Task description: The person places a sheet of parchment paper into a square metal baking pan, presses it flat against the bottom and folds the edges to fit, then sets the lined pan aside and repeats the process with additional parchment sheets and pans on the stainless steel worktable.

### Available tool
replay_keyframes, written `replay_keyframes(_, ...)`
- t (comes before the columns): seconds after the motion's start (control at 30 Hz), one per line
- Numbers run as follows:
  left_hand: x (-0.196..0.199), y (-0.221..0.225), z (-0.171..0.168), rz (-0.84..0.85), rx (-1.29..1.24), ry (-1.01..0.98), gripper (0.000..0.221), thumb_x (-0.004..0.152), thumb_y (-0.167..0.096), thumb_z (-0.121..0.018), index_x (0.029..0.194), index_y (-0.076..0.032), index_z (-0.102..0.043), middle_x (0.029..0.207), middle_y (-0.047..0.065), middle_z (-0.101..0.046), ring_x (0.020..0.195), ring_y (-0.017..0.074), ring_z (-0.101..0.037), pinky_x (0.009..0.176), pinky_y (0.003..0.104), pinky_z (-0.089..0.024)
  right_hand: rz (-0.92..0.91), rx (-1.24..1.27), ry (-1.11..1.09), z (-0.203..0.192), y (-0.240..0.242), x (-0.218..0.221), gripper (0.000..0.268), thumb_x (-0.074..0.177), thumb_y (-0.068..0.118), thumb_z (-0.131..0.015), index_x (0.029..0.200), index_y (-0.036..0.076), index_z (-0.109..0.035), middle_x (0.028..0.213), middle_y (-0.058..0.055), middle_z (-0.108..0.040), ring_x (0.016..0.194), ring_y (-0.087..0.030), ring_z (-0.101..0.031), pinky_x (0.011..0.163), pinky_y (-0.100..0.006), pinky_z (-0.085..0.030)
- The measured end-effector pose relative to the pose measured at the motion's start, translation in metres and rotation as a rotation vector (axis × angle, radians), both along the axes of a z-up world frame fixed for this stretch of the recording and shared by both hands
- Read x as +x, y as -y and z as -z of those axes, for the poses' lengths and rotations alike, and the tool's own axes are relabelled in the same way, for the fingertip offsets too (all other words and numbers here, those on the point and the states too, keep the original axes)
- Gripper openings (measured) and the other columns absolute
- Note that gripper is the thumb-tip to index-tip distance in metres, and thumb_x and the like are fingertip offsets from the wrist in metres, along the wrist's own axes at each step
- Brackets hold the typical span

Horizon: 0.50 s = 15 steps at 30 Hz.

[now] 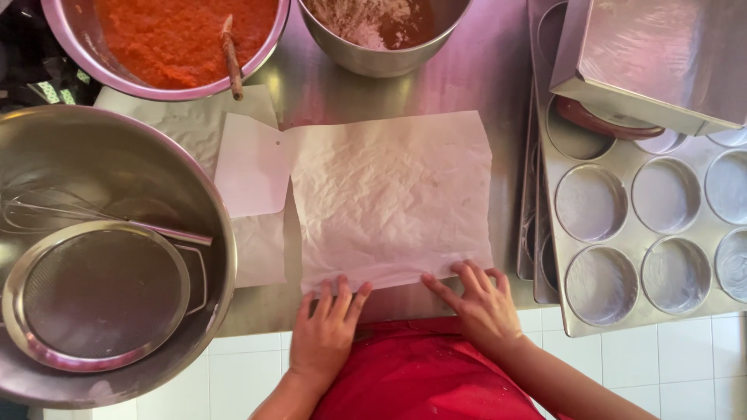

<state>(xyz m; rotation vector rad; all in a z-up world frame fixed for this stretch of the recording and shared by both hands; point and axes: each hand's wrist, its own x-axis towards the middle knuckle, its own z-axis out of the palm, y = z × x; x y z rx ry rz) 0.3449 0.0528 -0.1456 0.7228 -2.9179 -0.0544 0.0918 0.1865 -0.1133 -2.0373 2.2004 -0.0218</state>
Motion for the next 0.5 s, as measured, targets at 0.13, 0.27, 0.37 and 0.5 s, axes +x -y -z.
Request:
replay_keyframes(0.13,0.022,0.004,0.001,-0.038,-0.027,0.054,0.057,0.09,-0.015,-0.051,0.147,-0.018,-0.054,0.139,0.01,-0.059,0.118,0.0298,-0.059,0.1,0.047,-0.046,0.2,0.174,-0.119,0.01,-0.024,-0.02,0.071,0.074,0.001,-0.057,0.141,0.024,-0.055,0.124,-0.009,-0.055,0.116,-0.025,-0.056,0.093,-0.047,-0.047)
replay_keyframes(0.27,0.044,0.014,-0.004,-0.123,-0.004,0.094,0.056,0.088,-0.014,-0.052,0.144,-0.016,-0.057,0.141,0.01,-0.058,0.121,0.0306,-0.058,0.102,0.048,-0.044,0.209,0.218,-0.252,-0.008,-0.031,-0.037,0.054,0.083,0.009,-0.056,0.136,-0.005,-0.055,0.127,-0.012,-0.055,0.118,-0.026,-0.056,0.093,-0.041,-0.05)
replay_keyframes(0.37,0.046,0.013,0.005,-0.138,0.027,0.081,0.055,0.087,-0.016,-0.052,0.141,-0.015,-0.059,0.14,0.01,-0.058,0.124,0.032,-0.056,0.103,0.052,-0.041,0.132,0.308,-0.308,-0.006,-0.034,-0.037,0.044,0.08,0.015,-0.056,0.119,-0.004,-0.059,0.135,-0.014,-0.053,0.124,-0.029,-0.053,0.097,-0.04,-0.05)
replay_keyframes(0.5,0.035,0.011,0.008,-0.177,0.039,-0.069,0.052,0.086,-0.019,-0.053,0.137,-0.017,-0.062,0.141,0.012,-0.057,0.128,0.035,-0.052,0.106,0.056,-0.038,0.296,0.067,-0.233,-0.009,0.0,-0.017,0.054,0.08,0.012,-0.057,0.134,0.008,-0.059,0.138,-0.009,-0.053,0.13,-0.029,-0.053,0.102,-0.043,-0.05)
